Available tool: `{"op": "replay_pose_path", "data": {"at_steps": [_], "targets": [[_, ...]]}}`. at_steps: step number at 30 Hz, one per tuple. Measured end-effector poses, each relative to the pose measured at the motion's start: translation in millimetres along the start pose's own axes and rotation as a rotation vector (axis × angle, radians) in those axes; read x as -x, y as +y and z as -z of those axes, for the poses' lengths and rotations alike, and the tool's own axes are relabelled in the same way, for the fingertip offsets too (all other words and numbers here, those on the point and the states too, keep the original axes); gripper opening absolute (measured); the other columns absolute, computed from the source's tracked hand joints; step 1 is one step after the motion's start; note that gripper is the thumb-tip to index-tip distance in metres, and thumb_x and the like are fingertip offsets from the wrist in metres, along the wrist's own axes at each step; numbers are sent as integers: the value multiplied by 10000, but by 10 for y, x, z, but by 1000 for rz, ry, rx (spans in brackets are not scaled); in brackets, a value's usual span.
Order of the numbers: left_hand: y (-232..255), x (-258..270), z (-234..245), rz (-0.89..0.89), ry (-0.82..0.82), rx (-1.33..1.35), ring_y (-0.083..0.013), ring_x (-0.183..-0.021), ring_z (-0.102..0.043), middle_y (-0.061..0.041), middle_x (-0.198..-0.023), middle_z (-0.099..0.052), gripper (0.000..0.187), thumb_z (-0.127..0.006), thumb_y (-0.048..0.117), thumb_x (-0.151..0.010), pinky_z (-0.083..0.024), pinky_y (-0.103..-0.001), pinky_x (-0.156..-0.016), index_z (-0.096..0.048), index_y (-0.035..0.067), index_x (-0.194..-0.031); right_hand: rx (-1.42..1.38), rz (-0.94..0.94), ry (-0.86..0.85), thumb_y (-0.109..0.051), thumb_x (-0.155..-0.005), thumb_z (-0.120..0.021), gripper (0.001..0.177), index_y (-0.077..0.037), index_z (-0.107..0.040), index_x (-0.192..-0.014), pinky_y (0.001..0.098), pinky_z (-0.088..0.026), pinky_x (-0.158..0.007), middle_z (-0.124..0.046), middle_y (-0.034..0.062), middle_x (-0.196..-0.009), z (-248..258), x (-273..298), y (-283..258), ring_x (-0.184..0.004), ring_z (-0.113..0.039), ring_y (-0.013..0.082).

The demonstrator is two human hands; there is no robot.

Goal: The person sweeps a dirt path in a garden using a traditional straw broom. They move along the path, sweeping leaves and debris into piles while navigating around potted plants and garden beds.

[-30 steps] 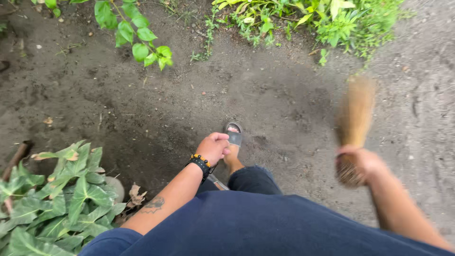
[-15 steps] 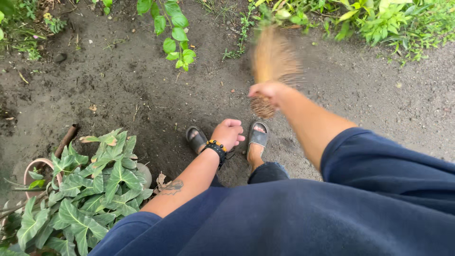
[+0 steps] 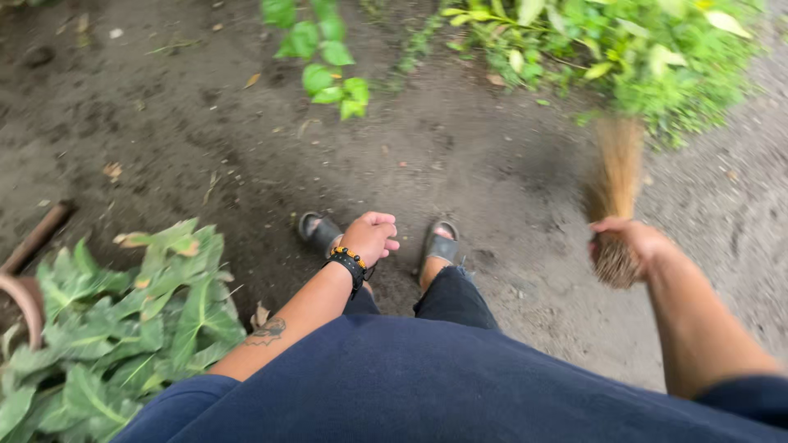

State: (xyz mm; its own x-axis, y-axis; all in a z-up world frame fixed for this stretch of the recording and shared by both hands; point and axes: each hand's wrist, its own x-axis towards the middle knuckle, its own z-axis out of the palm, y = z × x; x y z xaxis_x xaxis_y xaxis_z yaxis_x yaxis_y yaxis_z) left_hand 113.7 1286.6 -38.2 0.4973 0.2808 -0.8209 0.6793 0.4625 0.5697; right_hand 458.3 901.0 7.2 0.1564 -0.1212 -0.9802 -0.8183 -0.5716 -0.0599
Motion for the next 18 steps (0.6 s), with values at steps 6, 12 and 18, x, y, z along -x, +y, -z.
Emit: {"op": "replay_pose_path", "data": {"at_steps": [6,12,18], "targets": [[-350,225,1301,31,181,167,-159,-769,-738,-63,-986,-731,313,-629,143,-900,-555,-279,-623,-654,47,-1197,722,118,5,-451,-835,-684,420,-100,-651,-1063,526,-499,-748,-655,149,-983,-1871,-878,-1674,-857,-600,337],[-348,244,1929,-37,325,282,-168,-758,-730,-83,-997,-750,282,-652,86,-890,-553,-287,-615,-677,19,-1163,1000,343,-177,-391,-789,-831,690,-170,-532,-1369,591,-273,-1168,-412,150,-1555,-4980,-86,-1567,-1462,-298,381],[-111,164,1807,-80,281,380,-179,-780,-730,-92,-1026,-744,297,-621,113,-900,-563,-307,-655,-662,43,-1186,625,406,-557,-229,-762,-758,277,-74,-610,-937,424,-534,-410,-664,134,-657,-4868,927,-877,-473,-640,264]]}}
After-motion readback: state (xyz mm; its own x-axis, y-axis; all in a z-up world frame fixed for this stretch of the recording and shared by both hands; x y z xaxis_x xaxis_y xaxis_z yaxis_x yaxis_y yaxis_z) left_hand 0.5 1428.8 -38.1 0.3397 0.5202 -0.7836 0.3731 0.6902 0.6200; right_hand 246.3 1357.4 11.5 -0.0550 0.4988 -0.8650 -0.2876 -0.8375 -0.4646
